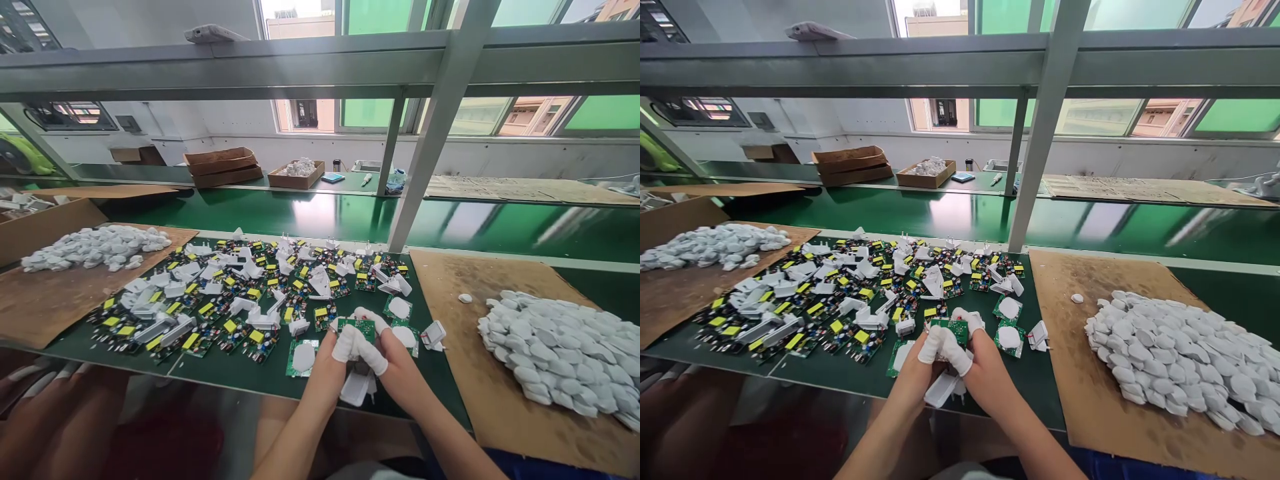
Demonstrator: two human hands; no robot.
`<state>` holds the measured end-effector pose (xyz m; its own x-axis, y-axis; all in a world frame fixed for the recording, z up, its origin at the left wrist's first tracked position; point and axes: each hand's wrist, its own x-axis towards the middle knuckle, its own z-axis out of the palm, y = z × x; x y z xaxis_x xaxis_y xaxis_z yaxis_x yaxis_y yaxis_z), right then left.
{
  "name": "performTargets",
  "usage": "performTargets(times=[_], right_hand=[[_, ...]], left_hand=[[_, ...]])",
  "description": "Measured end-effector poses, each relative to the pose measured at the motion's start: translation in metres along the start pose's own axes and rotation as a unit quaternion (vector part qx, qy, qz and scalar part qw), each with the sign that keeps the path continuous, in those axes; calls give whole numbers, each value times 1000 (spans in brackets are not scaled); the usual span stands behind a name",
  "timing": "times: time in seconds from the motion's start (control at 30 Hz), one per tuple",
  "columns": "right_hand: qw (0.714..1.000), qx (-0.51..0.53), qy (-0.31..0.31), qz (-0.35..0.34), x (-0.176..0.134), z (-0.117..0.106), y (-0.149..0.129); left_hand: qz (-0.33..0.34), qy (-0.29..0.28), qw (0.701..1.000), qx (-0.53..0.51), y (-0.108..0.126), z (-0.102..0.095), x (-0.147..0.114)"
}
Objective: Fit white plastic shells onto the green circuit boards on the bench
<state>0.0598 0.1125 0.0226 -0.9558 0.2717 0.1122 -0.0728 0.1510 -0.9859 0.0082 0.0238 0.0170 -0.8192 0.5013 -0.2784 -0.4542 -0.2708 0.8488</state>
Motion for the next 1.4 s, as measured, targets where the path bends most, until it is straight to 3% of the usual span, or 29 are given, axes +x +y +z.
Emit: performTargets(times=[0.13, 0.3, 0.4, 0.53, 0.7, 0.77, 0.9, 0.97, 1.07, 1.3, 1.4], right_hand=[[993, 101, 16, 53, 5, 2, 2], [976, 187, 4, 114, 7, 0, 3], [977, 183, 3, 108, 7, -3, 0], [994, 94, -34, 48, 6, -6, -4], [999, -26, -20, 33, 3, -5, 0], [998, -45, -20, 28, 1, -5, 2], [996, 10, -61, 66, 1, -16, 2], [997, 5, -52, 64, 3, -24, -1], [996, -47, -25, 73, 7, -33, -6], [981, -140, -114, 75, -5, -20, -2], [984, -137, -86, 70, -9, -14, 6]], left_hand=[[61, -81, 990, 103, 8, -3, -4], [78, -149, 971, 170, 12, -9, -6], [60, -137, 983, 110, 7, -8, -5], [-2, -70, 997, -13, 0, -5, -2], [-45, 6, 998, -44, -1, -3, 1], [-49, 2, 997, -51, 1, -3, 0], [-55, -67, 995, -44, 8, -1, -4], [-49, -80, 995, -13, 11, 0, -5], [-44, -72, 996, 19, 10, 1, -5], [-21, -34, 999, 3, -3, -5, -2], [55, -49, 989, 128, 1, -7, -3]])
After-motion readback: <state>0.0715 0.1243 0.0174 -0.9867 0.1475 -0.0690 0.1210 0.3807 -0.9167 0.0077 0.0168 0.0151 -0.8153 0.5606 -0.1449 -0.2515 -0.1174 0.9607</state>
